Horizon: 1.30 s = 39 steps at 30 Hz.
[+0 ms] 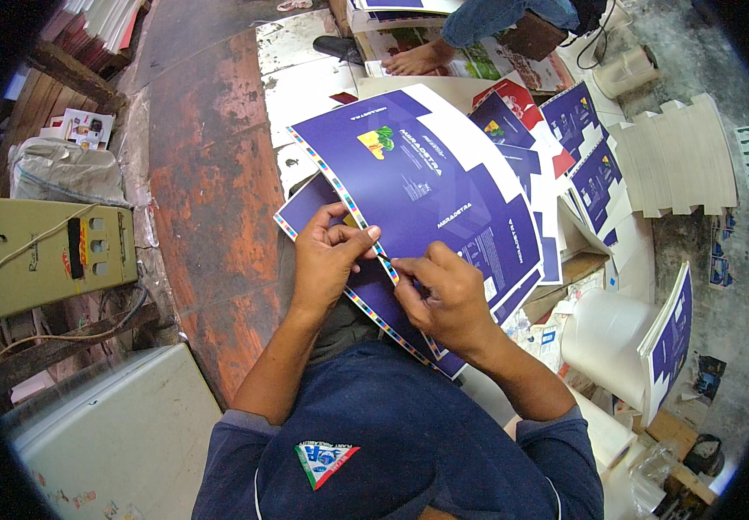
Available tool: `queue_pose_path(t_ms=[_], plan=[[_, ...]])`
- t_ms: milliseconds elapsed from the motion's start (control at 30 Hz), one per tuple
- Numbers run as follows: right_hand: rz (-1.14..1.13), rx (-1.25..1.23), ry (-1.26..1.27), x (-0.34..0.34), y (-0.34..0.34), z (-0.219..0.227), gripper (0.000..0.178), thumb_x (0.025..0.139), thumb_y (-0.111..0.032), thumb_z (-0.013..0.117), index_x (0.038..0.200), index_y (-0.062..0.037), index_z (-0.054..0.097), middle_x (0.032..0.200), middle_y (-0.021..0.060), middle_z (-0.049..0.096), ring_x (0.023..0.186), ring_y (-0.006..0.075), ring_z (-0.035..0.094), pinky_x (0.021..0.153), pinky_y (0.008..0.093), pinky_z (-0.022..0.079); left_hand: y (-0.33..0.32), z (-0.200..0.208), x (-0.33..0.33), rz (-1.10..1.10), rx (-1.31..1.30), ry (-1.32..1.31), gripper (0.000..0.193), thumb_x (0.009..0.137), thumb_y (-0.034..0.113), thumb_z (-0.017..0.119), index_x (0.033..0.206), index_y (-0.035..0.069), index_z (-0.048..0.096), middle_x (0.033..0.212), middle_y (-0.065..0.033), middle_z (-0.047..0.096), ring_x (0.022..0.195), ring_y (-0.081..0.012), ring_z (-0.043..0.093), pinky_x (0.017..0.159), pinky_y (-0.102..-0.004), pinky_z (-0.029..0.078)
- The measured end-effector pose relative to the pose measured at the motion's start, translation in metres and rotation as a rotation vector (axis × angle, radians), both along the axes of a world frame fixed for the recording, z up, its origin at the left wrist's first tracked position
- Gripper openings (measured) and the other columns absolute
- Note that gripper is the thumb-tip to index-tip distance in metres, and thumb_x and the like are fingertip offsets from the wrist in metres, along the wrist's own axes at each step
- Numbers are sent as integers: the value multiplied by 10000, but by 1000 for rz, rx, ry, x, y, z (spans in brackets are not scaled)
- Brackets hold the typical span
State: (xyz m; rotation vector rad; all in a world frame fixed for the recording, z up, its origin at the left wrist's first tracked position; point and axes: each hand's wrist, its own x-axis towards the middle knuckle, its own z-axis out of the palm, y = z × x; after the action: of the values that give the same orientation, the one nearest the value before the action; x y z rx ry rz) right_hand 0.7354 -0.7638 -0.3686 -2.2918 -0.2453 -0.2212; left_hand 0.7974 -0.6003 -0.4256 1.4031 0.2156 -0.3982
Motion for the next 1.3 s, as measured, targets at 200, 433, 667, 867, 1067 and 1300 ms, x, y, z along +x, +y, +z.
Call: queue_pose_path(t_ms=[200, 433, 667, 867, 1067, 1300], plan=[[23, -73, 35, 1, 3, 6, 174, 724, -29, 697, 895, -26, 667, 734, 119, 503, 668, 305, 581, 598, 407, 481, 0, 1, 2, 5, -12, -1, 420, 820, 110, 769, 1139, -35, 536, 712, -35, 673, 603, -74, 636, 477, -170, 425], [70, -91, -6, 3, 1, 4, 212, 710, 0, 722, 917, -23, 682, 713, 98, 511, 606, 253, 578, 535, 367, 467, -2, 3, 2, 5, -7, 0, 419, 825, 107, 762, 1143, -37, 532, 714, -40, 672, 603, -77, 637, 471, -172, 419], [127, -139, 36, -11, -6, 1, 173, 729, -48, 700, 892, -13, 653, 753, 119, 506, 690, 299, 579, 603, 409, 478, -5, 5, 2, 17, 2, -34, 429, 827, 109, 758, 1152, -46, 524, 712, -41, 667, 615, -83, 643, 472, -174, 425], [198, -190, 8, -42, -34, -10, 249, 693, -26, 740, 928, -25, 658, 735, 102, 481, 664, 273, 555, 564, 389, 444, -11, 0, 1, 81, -39, -107, 432, 821, 101, 760, 1156, -38, 525, 722, -45, 667, 628, -88, 648, 474, -166, 421], [272, -240, 68, -81, -76, -18, 226, 721, -24, 731, 937, -31, 666, 751, 103, 502, 702, 266, 554, 610, 373, 451, -18, -3, 0, 142, -36, -143, 487, 807, 105, 771, 1197, -6, 501, 771, -33, 661, 643, -88, 630, 498, -186, 428], [124, 195, 208, -63, -85, 15, 210, 830, 18, 645, 1029, -44, 672, 822, 131, 579, 762, 278, 587, 672, 337, 467, -21, 0, -5, 164, -94, -108, 470, 820, 117, 763, 1189, 3, 494, 788, -33, 656, 659, -89, 626, 505, -185, 434]])
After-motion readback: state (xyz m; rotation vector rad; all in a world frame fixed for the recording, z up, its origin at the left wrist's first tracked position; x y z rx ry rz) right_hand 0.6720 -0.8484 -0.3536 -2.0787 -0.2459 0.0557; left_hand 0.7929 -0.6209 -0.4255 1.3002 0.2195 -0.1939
